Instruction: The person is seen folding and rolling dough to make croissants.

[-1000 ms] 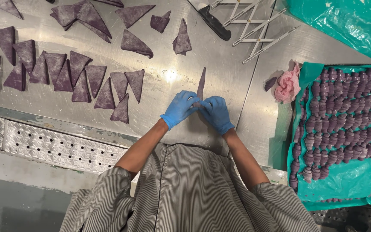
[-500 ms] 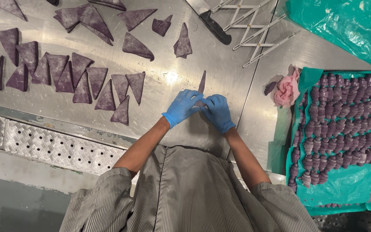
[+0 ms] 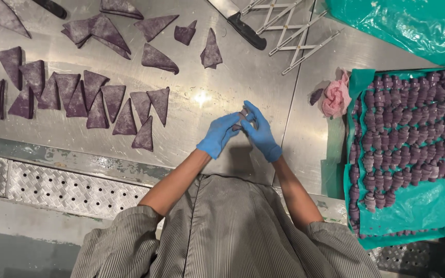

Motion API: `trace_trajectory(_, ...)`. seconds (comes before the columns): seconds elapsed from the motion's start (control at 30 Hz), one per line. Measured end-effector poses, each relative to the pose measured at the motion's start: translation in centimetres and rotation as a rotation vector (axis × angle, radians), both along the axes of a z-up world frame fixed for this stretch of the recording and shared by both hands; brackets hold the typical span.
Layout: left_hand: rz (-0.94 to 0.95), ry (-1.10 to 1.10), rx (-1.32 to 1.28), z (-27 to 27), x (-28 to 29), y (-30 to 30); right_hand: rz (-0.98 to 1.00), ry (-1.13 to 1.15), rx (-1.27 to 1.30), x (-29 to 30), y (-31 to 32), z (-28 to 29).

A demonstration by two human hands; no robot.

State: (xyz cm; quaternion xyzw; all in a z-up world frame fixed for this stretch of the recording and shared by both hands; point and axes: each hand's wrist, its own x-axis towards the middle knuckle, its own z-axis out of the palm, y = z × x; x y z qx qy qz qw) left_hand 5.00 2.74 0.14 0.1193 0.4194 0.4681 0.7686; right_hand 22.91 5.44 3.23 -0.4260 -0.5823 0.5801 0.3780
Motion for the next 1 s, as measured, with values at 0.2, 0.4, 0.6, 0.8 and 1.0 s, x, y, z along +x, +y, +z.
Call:
trace_trajectory(0.2,0.064,-0.283,-0.175,2.9,1.3,-2.2,0.081,0.059,-0.187,2.6,-0.4,3.0)
trace_trajectory(0.4,-0.088,-0.102,0.047,9.4,1.1,-3.7,0.072,0.065,-0.082,2.1,-1.4,8.7)
trace_trajectory(0.6,-0.036,-0.070,0.207,14.4,0.7,-3.8,0.039,0.014,-0.083,3.3,-1.8,10.9)
trace_trajectory(0.8,-0.111,-0.043,0.142,16.2,1.3,-4.1,0.054,0.035,-0.065,2.9,-2.7,13.2)
trace_trajectory(1.0,-0.067,-0.042,0.197,16.0,1.8,-5.1,-0.002,0.011,-0.065,3.2,-3.1,13.4)
